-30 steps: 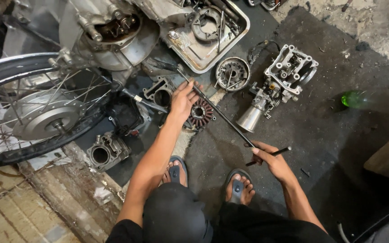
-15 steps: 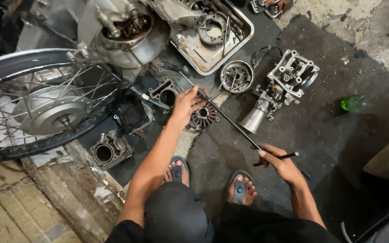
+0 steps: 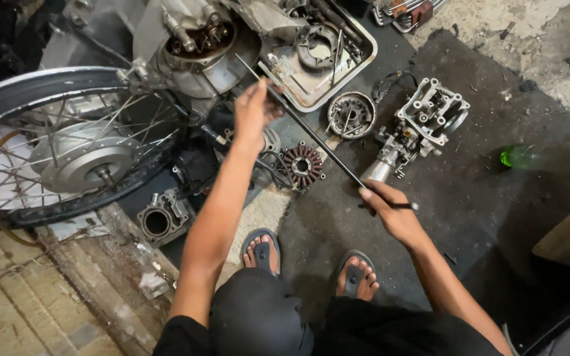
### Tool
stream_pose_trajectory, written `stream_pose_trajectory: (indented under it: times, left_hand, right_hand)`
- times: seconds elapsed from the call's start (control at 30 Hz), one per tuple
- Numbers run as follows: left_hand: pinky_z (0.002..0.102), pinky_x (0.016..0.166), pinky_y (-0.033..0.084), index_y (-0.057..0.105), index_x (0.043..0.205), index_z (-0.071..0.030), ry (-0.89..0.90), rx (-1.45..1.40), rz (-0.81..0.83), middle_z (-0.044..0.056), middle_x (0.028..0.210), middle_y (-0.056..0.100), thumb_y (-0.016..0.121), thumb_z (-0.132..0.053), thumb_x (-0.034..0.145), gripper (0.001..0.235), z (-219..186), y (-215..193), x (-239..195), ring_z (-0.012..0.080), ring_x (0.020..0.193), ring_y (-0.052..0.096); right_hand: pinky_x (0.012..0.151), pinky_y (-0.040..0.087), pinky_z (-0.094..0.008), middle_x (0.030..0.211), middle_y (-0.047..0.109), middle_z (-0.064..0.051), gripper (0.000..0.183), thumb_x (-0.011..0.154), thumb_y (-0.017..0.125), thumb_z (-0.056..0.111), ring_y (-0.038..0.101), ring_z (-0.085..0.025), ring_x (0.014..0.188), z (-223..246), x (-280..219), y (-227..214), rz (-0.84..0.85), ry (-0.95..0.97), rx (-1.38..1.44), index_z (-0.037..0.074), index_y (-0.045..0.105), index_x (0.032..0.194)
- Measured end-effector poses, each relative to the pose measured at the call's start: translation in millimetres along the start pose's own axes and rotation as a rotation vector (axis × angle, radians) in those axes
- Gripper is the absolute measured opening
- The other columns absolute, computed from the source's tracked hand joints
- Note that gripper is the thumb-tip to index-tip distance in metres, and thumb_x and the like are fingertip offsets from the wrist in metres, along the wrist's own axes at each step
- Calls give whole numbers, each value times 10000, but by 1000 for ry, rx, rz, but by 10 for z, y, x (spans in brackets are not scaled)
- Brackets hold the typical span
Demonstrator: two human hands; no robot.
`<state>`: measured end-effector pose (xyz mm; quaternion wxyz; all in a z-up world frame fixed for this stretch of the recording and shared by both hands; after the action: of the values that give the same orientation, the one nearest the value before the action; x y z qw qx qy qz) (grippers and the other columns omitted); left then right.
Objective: The person uses a T-handle wrench to loosen bolts on a motorcycle engine casing. They then remove the casing and a circular stator component, placing them on the floor. The person proceeds to handle and reposition the stator and casing parts by hand.
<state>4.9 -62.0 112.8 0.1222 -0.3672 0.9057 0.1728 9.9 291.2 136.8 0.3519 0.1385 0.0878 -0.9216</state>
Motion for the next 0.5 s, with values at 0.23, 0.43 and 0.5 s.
stream_pose_trajectory:
  times: [0.23,0.43,0.5]
  left_hand:
    - [215,532,519,709,1135,-61,-29,70,3,55,913,776,556,-298,1012,308,-410,23,309,87,631,642]
    - [203,480,486,707,1087,-51,-36,39,52,74,896,778,583,-297,1000,290,-378,4,417,91,603,636]
    - [204,476,480,719,1086,-45,-38,33,55,59,869,769,587,-272,1005,274,-386,8,404,81,585,622]
  right_hand:
    - [591,457,-277,782,634,-48,354,1010,576,218,583,-136,677,266,199,302,0,78,-42,-7,685,1261]
    - [631,496,-280,760,574,-29,352,1014,562,206,521,-123,660,278,202,365,-4,49,54,-27,685,1247]
    - [648,519,-283,764,567,-37,368,1016,552,200,516,-127,660,261,199,353,9,40,66,-36,674,1271]
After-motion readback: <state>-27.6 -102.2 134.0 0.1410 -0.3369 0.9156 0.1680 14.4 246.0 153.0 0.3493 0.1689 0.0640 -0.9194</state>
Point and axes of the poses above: each hand's wrist, its own x-axis towards the middle knuckle, its own y-axis out of the palm, z = x × y, the point moved 1 cm from there along x, towards the middle knuckle
